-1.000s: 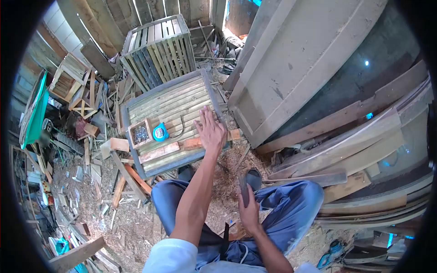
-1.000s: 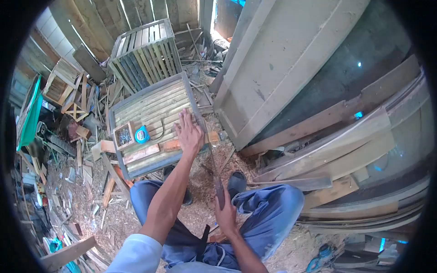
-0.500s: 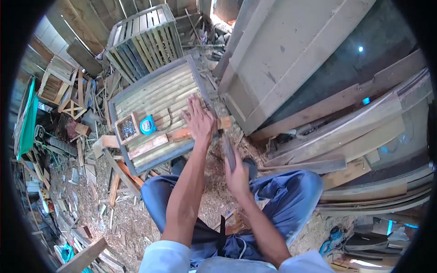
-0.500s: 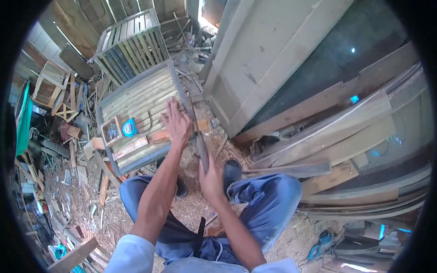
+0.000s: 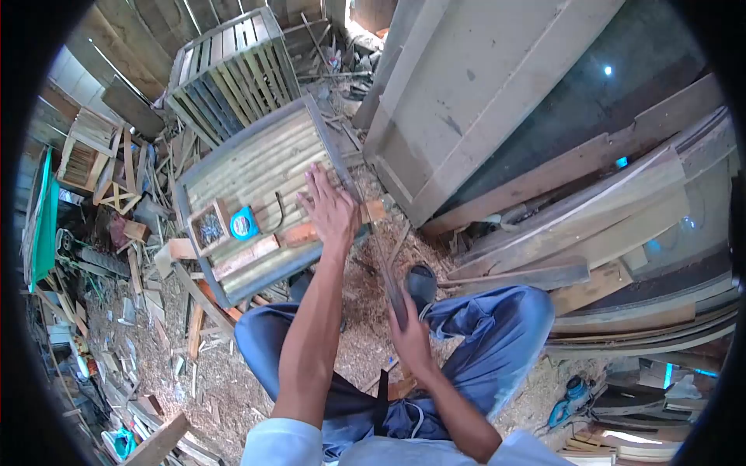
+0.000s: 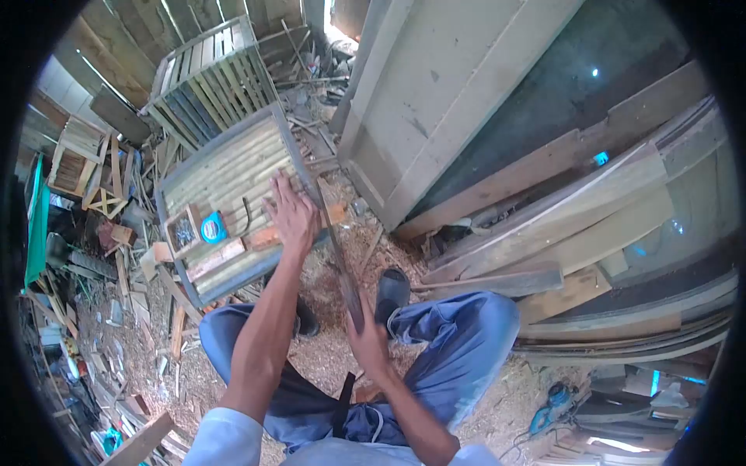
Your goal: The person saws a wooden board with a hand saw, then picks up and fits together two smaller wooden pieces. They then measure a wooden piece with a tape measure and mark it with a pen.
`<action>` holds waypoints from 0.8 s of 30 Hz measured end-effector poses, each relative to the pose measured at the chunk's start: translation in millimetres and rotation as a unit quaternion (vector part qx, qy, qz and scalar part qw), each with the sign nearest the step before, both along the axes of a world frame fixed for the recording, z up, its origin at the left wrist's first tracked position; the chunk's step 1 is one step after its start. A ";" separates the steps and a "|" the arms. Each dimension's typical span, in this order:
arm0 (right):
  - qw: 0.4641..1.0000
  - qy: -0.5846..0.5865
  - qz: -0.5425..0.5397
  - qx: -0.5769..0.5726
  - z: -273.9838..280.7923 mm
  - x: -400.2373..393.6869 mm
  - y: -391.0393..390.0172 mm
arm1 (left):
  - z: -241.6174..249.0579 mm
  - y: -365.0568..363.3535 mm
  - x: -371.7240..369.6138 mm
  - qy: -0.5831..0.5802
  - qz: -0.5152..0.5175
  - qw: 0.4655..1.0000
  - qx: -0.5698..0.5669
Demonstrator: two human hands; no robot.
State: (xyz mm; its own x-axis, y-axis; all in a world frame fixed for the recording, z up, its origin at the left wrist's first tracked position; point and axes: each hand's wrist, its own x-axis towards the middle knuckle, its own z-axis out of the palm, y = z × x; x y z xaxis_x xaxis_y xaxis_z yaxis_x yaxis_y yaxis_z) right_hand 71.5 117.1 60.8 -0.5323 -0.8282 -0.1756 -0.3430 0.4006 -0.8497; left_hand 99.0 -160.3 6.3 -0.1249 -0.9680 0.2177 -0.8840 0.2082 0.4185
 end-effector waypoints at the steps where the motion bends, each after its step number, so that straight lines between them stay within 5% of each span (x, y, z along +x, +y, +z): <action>1: 1.000 0.021 -0.002 -0.010 -3.7 1.1 11.6 | 2.8 -3.2 -1.3 0.007 0.000 1.000 -0.010; 7: 0.998 -0.048 0.017 0.042 17.1 -19.8 -86.8 | 8.3 6.9 1.4 0.049 -0.011 0.999 -0.007; 14: 0.998 0.011 0.019 -0.053 1.8 0.0 -1.8 | 0.6 0.5 -0.9 0.013 -0.005 1.000 -0.011; 17: 0.997 -0.041 0.041 0.051 18.5 -22.2 -85.7 | -11.2 4.4 4.1 0.017 -0.008 1.000 -0.017; 20: 0.994 -0.055 0.037 0.083 17.5 -14.6 -43.3 | -1.3 0.3 4.1 0.012 -0.010 1.000 -0.008; 24: 0.997 0.052 -0.003 -0.065 -0.6 5.2 1.8 | -4.2 -3.3 -2.7 0.016 -0.005 1.000 -0.017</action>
State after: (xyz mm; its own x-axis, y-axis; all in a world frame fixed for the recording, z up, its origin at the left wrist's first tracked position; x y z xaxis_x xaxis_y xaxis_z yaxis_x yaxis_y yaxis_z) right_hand 76.7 119.0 60.1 -0.5475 -0.8367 -0.0103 -0.4292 0.2914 -0.8549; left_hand 96.3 -163.5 2.1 -0.1262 -0.9587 0.2548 -0.8679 0.2311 0.4396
